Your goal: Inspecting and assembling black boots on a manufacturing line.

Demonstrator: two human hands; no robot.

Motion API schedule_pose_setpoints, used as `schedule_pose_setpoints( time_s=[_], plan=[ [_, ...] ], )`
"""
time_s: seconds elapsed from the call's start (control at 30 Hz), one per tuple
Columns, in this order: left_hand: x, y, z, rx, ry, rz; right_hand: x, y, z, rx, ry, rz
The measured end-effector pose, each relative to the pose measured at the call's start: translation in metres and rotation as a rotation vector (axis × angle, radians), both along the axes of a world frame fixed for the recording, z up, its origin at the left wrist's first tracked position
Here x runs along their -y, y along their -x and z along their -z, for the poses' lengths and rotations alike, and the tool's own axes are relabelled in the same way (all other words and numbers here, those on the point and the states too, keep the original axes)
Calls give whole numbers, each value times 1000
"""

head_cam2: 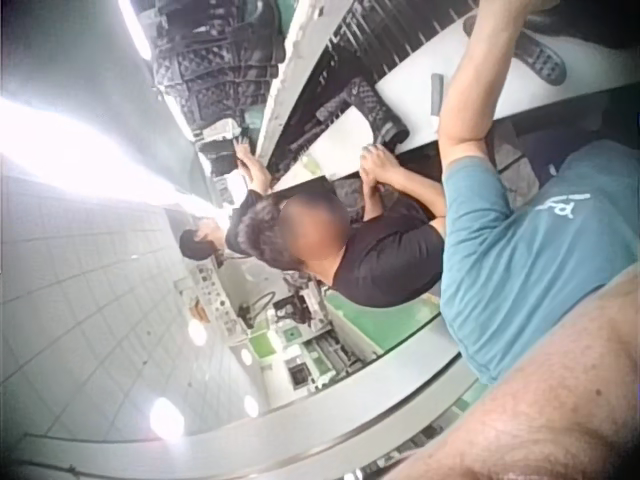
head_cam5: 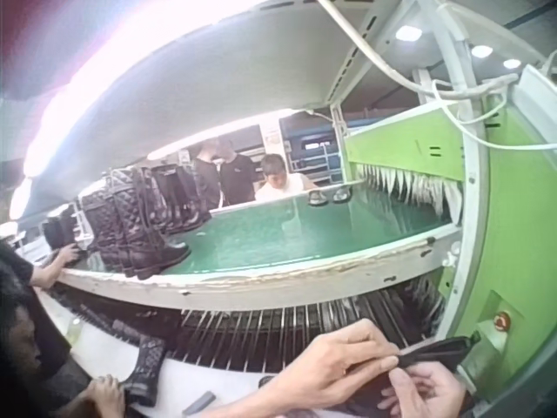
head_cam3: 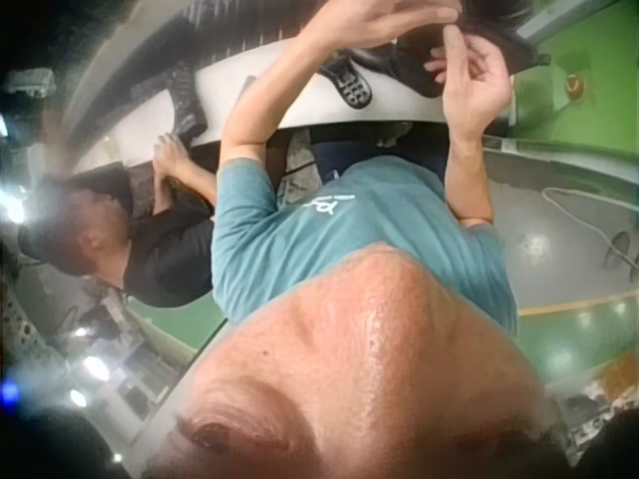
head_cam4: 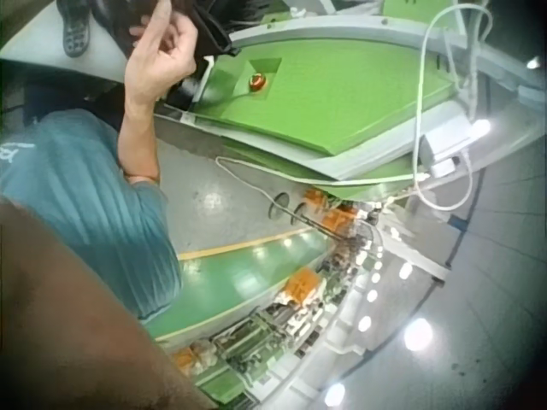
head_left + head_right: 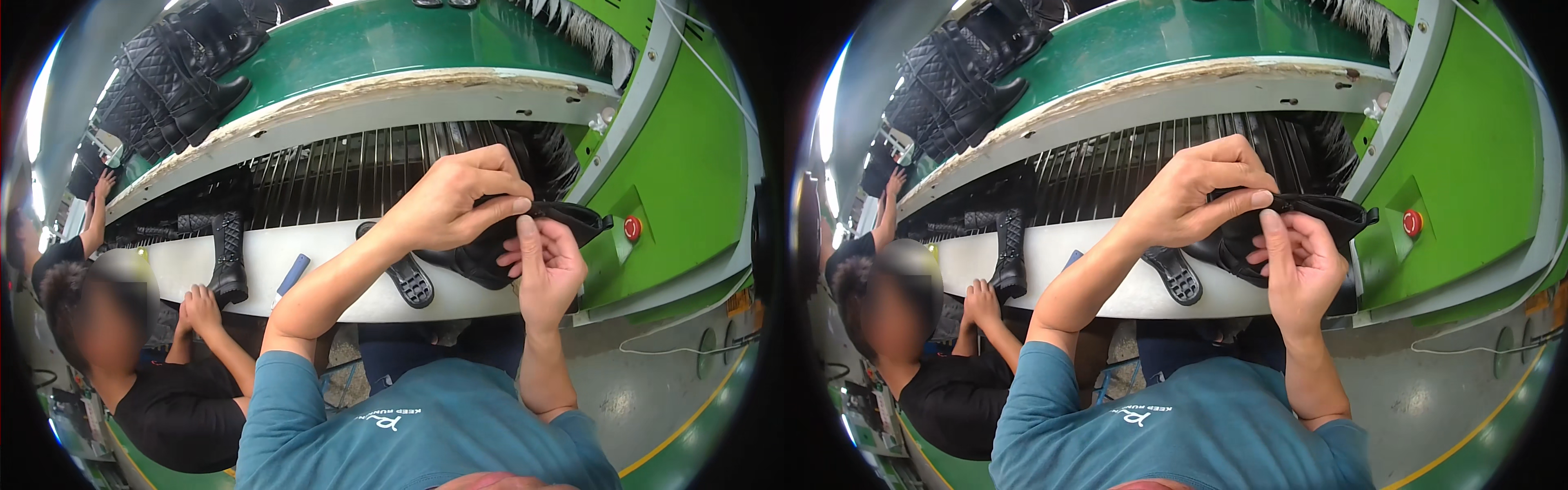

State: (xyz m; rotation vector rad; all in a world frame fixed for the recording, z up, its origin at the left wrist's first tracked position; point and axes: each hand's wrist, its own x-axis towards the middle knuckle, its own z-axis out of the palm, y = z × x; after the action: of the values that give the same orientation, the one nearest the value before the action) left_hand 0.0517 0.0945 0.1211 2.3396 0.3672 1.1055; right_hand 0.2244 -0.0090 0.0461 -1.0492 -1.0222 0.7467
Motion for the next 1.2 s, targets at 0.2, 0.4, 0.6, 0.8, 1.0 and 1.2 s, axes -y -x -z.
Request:
schedule_pose_setpoints(
  time_s=[0.2,0.4,0.6,0.8,1.0,1.2],
  plan=[
    [12,-10,0,4,29,50,12,-1,1,-193,-39,2],
    [10,-10,2,-9,29,79,21,-7,6,-117,-132,-65],
    [12,-20,9,14,-11,-71,25,-4,8,-166,55,-138],
    [-8,-25,22,237,188,-196,35,17,115,-160,366,-234],
    [15,-30,34,345,249,-223,40,-33,119,-75,-34,157],
    [43,0,36,292,287,-158,17,-79,67,-12,-358,-10]
  ],
)
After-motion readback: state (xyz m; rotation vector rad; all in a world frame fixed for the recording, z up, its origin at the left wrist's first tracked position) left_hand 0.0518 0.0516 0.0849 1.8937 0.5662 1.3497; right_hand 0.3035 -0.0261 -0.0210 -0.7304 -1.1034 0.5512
